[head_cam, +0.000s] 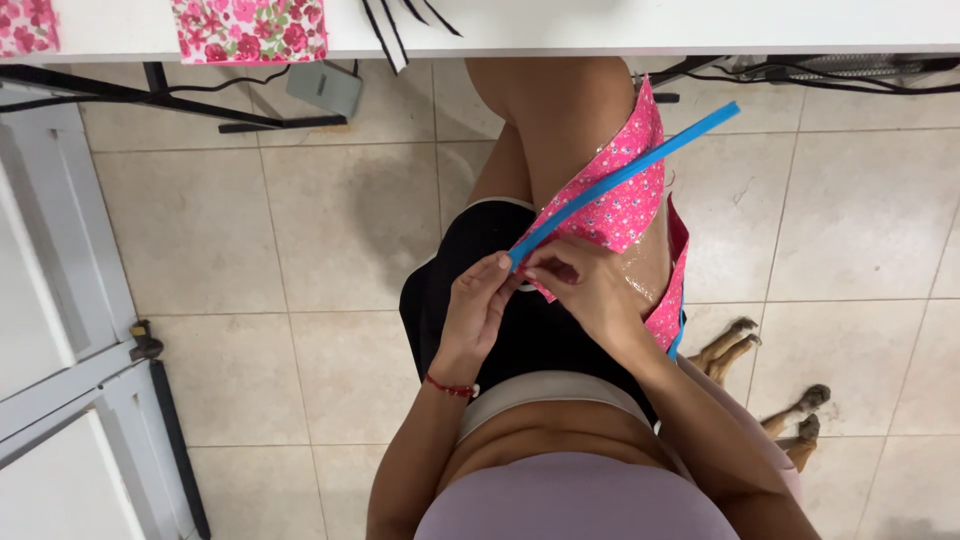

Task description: The person sits on a chair and pins a blue zipper onto a pink floral fabric item resting on their lap. They repeatedly pick up pins from a heart-shaped container on the table and secure the zipper to the fabric edges.

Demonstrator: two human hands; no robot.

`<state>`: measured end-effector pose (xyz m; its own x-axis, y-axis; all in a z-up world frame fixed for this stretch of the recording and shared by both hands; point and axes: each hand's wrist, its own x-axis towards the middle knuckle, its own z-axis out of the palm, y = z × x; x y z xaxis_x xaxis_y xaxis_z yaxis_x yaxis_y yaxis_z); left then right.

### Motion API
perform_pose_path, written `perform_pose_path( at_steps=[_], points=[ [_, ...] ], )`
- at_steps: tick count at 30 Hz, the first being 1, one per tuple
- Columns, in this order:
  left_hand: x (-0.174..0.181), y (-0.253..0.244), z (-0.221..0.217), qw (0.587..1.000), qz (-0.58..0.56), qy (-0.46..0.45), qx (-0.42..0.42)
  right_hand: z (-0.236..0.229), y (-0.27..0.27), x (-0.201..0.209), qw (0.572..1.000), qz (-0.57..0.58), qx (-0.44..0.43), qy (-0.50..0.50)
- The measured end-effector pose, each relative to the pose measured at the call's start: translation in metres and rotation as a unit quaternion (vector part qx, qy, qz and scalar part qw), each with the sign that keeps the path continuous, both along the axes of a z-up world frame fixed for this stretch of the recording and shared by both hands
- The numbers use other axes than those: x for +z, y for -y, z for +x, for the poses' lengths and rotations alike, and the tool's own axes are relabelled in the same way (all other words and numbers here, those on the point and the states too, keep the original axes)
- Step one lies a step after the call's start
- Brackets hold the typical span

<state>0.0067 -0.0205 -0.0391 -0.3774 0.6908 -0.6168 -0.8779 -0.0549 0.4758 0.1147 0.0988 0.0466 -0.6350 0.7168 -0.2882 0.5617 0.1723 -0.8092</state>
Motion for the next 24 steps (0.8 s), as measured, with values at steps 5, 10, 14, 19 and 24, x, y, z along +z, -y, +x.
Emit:
perform_pose_path(
  at_steps=[5, 10, 14, 19, 24],
  points=[
    [0.037, -0.008, -0.006, 0.998, 0.027, 0.064, -0.007, 0.002, -0.011, 0.011, 0.998, -0.024, 0.012, -0.061],
    [0.017, 0.001, 0.001, 0.996, 0.045, 0.075, -0.01, -0.001, -0.01, 0.013, 0.998, -0.035, 0.004, -0.06],
    [0.018, -0.001, 0.003, 0.997, 0.052, 0.059, -0.012, -0.002, -0.007, 0.011, 0.998, -0.031, -0.012, -0.058],
    [0.021, -0.002, 0.01, 0.998, 0.049, 0.029, -0.018, -0.003, -0.002, 0.005, 0.996, -0.043, -0.037, -0.074],
    [0.016, 0.002, 0.015, 0.997, -0.001, -0.075, -0.004, -0.001, -0.001, 0.0, 0.997, -0.036, -0.042, -0.049]
  ],
)
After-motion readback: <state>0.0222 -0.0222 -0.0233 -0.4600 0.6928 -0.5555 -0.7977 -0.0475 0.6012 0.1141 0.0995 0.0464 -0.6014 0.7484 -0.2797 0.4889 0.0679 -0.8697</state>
